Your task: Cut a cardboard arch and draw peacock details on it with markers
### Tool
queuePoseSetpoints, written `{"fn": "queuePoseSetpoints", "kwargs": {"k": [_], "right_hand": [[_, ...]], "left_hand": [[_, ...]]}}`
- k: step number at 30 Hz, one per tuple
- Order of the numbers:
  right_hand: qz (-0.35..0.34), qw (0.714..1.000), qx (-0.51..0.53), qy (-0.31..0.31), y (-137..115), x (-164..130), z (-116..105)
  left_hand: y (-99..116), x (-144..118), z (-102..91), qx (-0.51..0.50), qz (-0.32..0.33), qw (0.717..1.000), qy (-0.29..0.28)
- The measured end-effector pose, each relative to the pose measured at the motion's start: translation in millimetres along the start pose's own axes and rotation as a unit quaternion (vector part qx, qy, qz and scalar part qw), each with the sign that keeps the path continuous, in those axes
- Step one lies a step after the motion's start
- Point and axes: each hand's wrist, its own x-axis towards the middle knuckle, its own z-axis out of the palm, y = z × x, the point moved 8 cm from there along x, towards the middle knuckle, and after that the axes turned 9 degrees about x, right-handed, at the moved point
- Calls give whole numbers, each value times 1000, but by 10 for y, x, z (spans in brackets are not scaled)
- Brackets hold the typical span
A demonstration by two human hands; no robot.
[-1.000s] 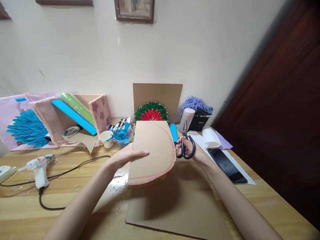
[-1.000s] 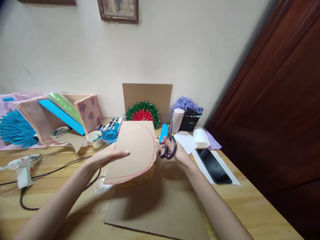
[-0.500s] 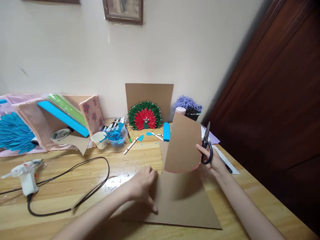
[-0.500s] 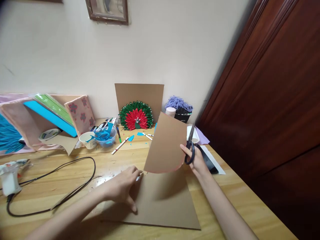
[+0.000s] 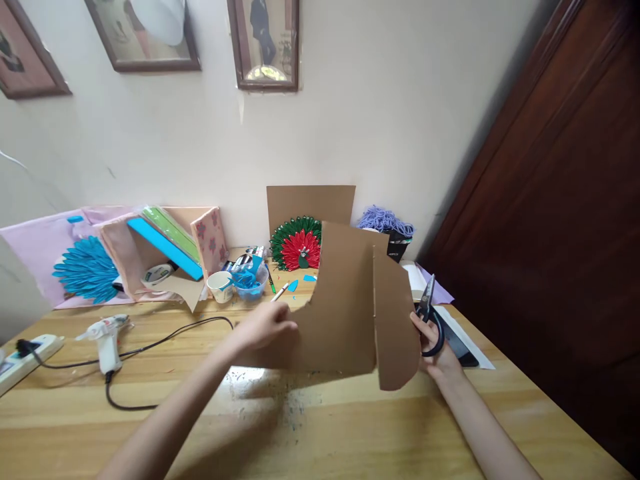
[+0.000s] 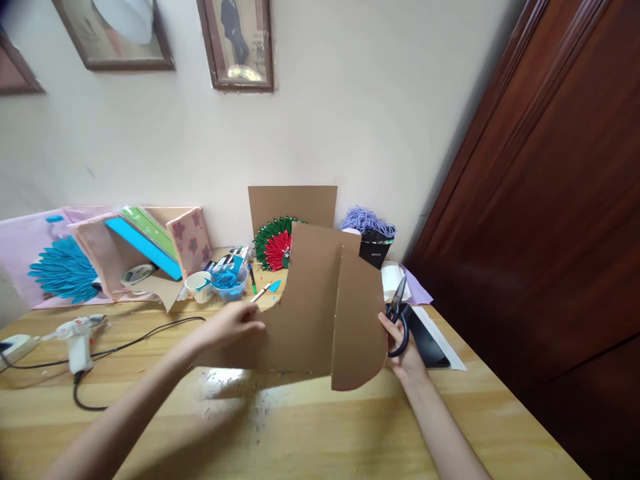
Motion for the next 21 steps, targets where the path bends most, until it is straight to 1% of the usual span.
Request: {"fn": "queuePoseSetpoints", "kwargs": {"k": [2, 3, 4, 6, 7, 8, 9, 11, 13, 14, 16, 17, 18, 20, 21], "right_hand": [[53, 998, 5, -16, 86, -71, 117], [73, 997, -1, -36, 121, -123, 214], [77, 995, -12, -55, 137, -177, 315], [86, 991, -44, -92, 206, -288, 524], [101, 986, -66, -115, 276, -340, 626], [106, 983, -91, -123, 337, -374, 694], [103, 979, -117, -134, 390, -394, 754], [80, 966, -208, -133, 463, -379, 777], [41, 937, -332, -104, 460, -309, 694], [22, 912, -398, -94, 440, -269, 643], [-10, 848, -523, -90, 386, -193, 551], [-17, 811, -576, -102, 372, -162, 522], [-21, 774, -622, -113, 356, -134, 497], [-21, 711, -689, -136, 320, -83, 487], [-24, 689, -710, -142, 283, -52, 510]], "left_hand": [[-37, -65, -543, 40, -5, 997, 65], [-39, -105, -814, 76, -11, 993, 91], [-48, -147, -1087, 118, -32, 985, 118], [-14, -221, -1609, 214, -72, 960, 165], [36, -245, -1852, 259, -82, 944, 187], [86, -260, -2083, 296, -96, 927, 209], [131, -260, -2291, 322, -109, 914, 223], [213, -215, -2642, 372, -126, 888, 238], [293, -107, -2892, 416, -109, 869, 246], [290, -43, -2999, 428, -116, 860, 251], [257, 128, -3145, 448, -117, 849, 255], [243, 230, -3193, 458, -109, 843, 260], [203, 332, -3241, 468, -118, 835, 265], [213, 556, -3280, 500, -85, 814, 284], [227, 667, -3282, 513, -67, 805, 291]]}}
